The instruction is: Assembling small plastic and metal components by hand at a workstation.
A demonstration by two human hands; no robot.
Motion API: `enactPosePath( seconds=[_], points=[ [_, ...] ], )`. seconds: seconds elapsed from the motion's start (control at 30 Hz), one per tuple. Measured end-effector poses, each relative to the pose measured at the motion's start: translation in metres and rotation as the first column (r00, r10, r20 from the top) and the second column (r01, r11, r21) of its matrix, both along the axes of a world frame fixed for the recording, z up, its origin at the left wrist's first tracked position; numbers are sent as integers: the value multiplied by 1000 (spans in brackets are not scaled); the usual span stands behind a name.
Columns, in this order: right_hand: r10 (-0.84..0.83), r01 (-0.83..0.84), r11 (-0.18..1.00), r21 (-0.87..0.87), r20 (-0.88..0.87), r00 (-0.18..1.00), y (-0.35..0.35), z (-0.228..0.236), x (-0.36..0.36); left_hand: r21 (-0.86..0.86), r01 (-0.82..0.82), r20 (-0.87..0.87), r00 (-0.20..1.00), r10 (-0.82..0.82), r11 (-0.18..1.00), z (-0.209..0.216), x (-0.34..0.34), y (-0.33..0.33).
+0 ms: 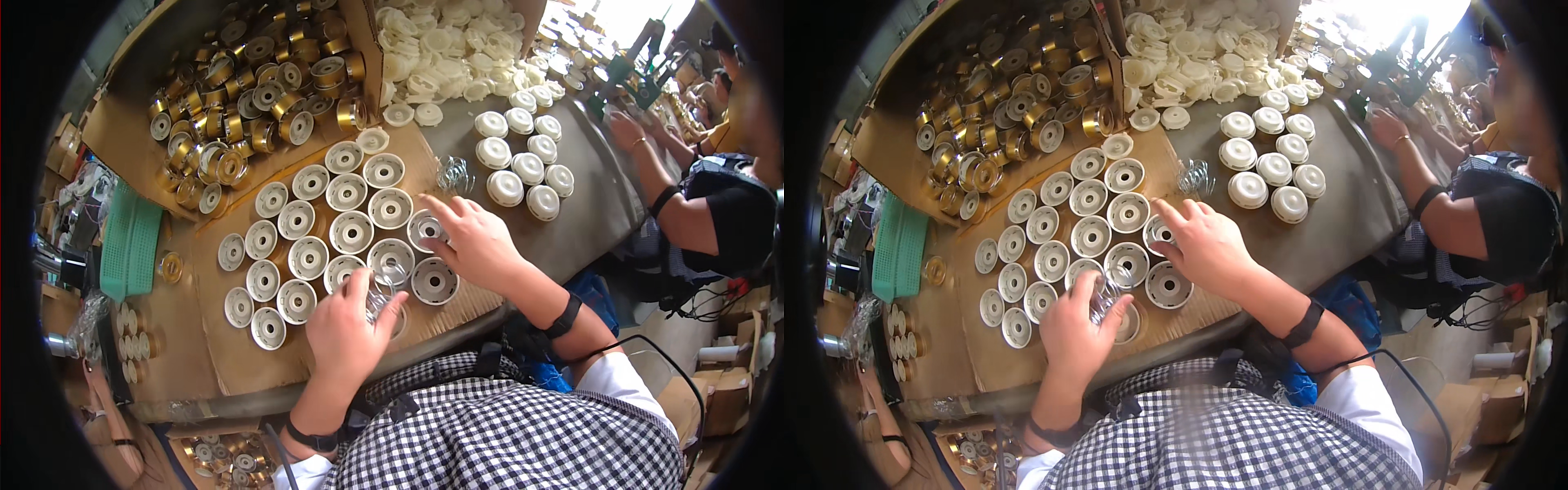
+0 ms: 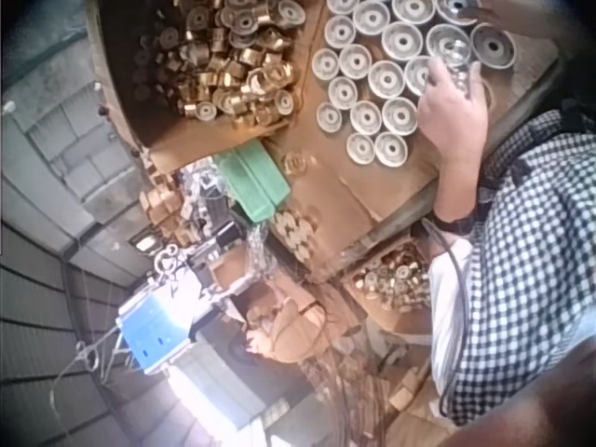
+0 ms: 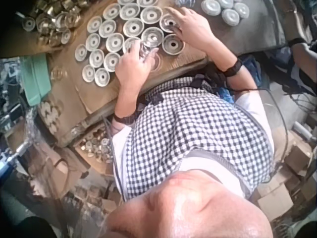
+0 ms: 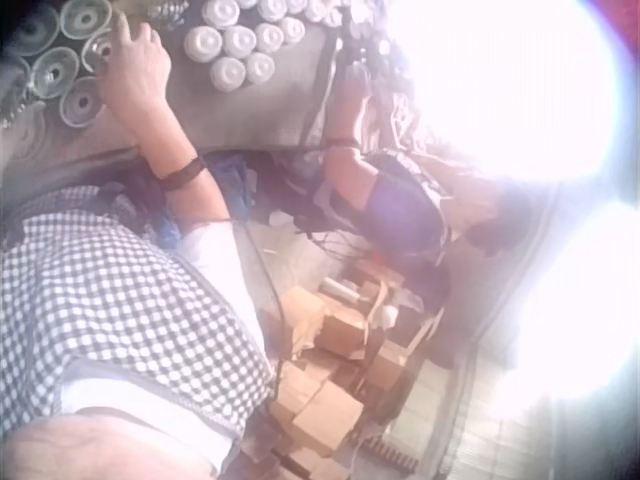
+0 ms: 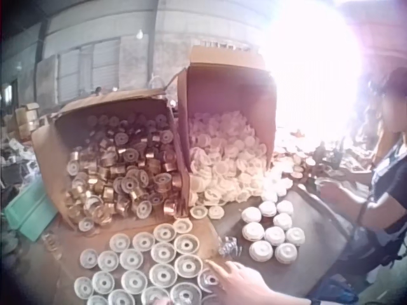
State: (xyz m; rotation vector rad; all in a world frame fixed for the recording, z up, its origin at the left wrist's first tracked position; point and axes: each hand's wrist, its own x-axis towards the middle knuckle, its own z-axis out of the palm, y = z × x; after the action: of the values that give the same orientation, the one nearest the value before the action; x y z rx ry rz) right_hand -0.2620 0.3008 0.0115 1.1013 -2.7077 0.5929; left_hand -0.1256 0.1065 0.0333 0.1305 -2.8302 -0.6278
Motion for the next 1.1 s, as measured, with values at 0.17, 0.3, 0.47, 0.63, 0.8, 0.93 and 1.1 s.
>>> enactPosePath(
  seconds=[0.17,0.3,0.47,0.63,0.8,0.93,1.1],
  points=[
    [68,-60,993,-98,75,995,6,7,13,-167,103,49,994,-96,981,0,-34,-14],
    [127,-114,977,-178,67,990,12,2,24,-228,232,274,947,-166,946,7,-50,-9],
    [104,-53,970,-236,207,973,25,14,38,-68,103,125,988,-94,992,16,-30,-21],
    [547,245,743,-622,776,312,0,18,60,170,259,-323,926,-194,951,-2,-12,-6],
    [654,342,677,-652,746,125,-6,11,60,146,374,-479,837,-265,916,-1,-8,-1],
    [735,377,564,-735,655,176,2,9,64,462,373,-347,911,-224,804,-12,8,-4],
    [827,242,391,-888,454,331,9,6,61,725,265,-187,964,-190,636,-15,30,-11]
  ],
)
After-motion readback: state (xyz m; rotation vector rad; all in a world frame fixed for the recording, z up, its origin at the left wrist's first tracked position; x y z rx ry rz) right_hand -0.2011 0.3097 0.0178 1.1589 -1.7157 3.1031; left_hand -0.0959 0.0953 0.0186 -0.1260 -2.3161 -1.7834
